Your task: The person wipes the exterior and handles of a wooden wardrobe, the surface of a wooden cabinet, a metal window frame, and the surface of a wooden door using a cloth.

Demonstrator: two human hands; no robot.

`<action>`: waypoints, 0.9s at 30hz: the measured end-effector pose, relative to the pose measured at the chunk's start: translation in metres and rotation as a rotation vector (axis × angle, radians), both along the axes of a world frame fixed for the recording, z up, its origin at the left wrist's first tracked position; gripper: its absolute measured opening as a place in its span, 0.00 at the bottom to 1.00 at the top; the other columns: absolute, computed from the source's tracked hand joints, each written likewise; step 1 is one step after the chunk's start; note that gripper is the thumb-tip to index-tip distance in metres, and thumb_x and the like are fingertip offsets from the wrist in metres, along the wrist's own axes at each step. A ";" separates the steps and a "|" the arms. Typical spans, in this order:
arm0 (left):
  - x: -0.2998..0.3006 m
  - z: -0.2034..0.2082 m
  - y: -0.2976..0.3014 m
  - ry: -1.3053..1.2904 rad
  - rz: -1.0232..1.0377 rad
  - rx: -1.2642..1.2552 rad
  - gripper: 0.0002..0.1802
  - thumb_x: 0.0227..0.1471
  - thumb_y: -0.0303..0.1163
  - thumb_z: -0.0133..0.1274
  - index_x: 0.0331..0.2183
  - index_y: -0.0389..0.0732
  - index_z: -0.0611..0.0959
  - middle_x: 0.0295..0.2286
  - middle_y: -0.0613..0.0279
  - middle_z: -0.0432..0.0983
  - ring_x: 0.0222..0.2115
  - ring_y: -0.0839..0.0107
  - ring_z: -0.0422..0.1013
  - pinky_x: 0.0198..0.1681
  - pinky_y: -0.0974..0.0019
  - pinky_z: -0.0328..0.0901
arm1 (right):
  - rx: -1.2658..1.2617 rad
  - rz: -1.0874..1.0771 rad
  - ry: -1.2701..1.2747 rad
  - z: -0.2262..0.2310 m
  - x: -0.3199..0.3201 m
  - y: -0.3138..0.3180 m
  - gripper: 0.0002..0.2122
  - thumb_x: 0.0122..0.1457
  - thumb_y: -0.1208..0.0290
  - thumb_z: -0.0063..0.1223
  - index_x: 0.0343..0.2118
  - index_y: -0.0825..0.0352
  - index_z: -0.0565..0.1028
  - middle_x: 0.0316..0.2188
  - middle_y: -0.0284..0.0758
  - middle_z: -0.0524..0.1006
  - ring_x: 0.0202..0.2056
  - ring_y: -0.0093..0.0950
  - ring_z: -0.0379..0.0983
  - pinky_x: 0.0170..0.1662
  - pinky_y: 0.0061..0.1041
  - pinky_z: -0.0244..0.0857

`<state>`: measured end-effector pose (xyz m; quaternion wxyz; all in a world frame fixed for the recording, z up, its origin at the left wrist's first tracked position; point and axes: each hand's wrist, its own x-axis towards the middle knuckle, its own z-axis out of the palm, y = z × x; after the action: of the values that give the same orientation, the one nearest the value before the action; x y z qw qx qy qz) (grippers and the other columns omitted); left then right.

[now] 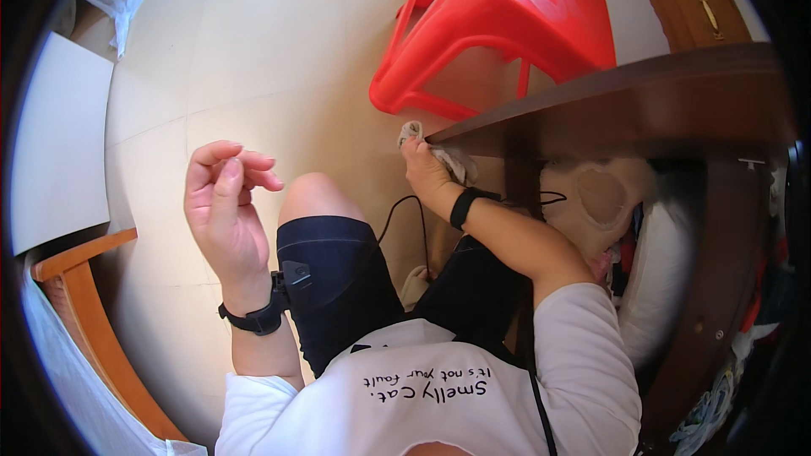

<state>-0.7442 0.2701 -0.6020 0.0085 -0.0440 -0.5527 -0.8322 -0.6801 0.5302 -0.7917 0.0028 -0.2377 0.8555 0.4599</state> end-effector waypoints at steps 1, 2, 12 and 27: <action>-0.005 -0.008 0.008 0.016 -0.016 0.008 0.07 0.53 0.30 0.45 0.34 0.38 0.74 0.25 0.57 0.75 0.22 0.72 0.69 0.29 0.72 0.64 | 0.059 -0.014 -0.067 -0.023 -0.012 0.004 0.17 0.53 0.68 0.38 0.40 0.67 0.75 0.43 0.41 0.67 0.45 0.37 0.58 0.45 0.39 0.46; -0.006 -0.009 0.010 0.004 -0.041 0.013 0.07 0.53 0.30 0.45 0.34 0.38 0.74 0.25 0.56 0.75 0.22 0.72 0.69 0.29 0.71 0.64 | 0.115 -0.035 -0.163 -0.033 -0.012 0.001 0.16 0.54 0.68 0.37 0.41 0.65 0.76 0.44 0.42 0.67 0.46 0.38 0.57 0.44 0.40 0.46; -0.058 0.007 0.036 -0.028 -0.020 -0.045 0.13 0.52 0.29 0.44 0.40 0.34 0.72 0.27 0.55 0.75 0.22 0.74 0.69 0.29 0.73 0.64 | -2.016 -0.301 -0.723 0.095 -0.037 -0.019 0.21 0.47 0.84 0.43 0.48 0.71 0.69 0.46 0.34 0.66 0.48 0.30 0.62 0.49 0.21 0.54; -0.045 0.172 0.007 -0.181 -0.042 -0.217 0.15 0.53 0.38 0.46 0.36 0.35 0.76 0.29 0.61 0.75 0.27 0.79 0.69 0.34 0.75 0.62 | -2.867 -1.152 -1.516 0.357 -0.049 -0.046 0.33 0.39 0.80 0.41 0.56 0.71 0.56 0.48 0.40 0.68 0.49 0.32 0.65 0.53 0.30 0.56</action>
<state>-0.7896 0.2771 -0.4298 -0.0635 0.0193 -0.6368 -0.7681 -0.7289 0.4843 -0.4345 -0.3285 -0.1162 -0.3283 0.8780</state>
